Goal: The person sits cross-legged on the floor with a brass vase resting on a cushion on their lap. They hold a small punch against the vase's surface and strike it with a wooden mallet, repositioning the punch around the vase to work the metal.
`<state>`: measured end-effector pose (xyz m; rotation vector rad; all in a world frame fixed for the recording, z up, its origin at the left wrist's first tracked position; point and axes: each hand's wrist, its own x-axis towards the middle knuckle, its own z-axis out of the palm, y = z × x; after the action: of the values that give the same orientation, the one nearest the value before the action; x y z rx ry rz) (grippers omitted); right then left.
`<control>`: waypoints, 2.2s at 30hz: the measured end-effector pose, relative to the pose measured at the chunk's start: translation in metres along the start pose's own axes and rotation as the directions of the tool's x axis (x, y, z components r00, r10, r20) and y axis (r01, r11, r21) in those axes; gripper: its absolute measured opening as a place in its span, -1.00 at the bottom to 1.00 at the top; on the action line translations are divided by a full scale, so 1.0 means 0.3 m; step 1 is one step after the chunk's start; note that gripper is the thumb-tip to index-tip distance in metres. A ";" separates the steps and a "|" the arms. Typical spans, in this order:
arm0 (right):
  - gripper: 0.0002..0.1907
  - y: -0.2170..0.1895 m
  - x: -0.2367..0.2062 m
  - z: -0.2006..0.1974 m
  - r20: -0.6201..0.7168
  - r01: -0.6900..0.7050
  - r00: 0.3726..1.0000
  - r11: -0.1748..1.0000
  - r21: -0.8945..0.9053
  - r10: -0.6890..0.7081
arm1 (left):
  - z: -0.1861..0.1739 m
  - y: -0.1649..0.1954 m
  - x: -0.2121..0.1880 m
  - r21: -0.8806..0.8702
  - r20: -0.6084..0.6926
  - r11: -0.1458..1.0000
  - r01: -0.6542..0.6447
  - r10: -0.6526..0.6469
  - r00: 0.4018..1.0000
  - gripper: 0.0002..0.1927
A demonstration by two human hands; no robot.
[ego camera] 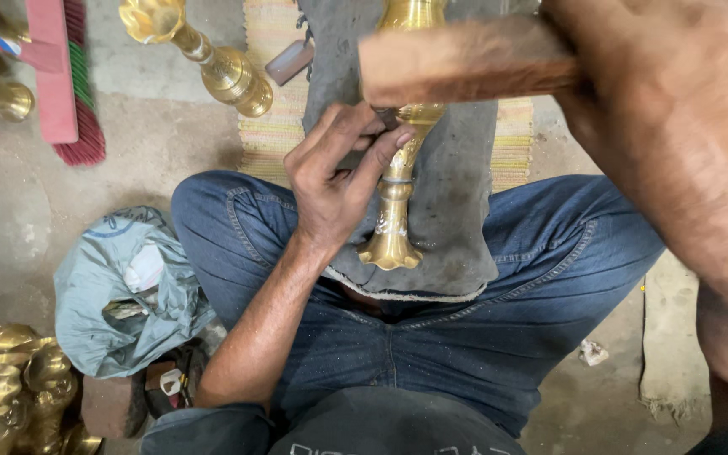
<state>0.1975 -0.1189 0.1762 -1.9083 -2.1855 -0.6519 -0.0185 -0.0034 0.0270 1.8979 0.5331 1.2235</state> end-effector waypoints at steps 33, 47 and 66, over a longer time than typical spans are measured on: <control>-0.73 0.054 0.021 0.104 0.338 -0.165 0.924 0.984 -0.069 0.178 | -0.001 0.026 0.009 0.011 -0.031 0.994 0.108 -0.108 0.994 -0.65; -0.74 0.054 0.010 0.090 0.098 0.034 0.995 0.982 -0.187 -0.015 | -0.005 0.024 0.009 0.039 -0.003 0.997 0.065 -0.065 0.998 -0.66; -0.73 0.049 0.017 0.083 0.311 -0.100 0.942 0.989 -0.111 0.130 | 0.002 0.016 0.000 0.068 -0.003 0.995 0.068 -0.067 0.998 -0.66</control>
<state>0.2148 -0.1025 0.1591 -2.3121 -2.2318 -0.4605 -0.0184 -0.0065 0.0307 1.9205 0.6420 1.1761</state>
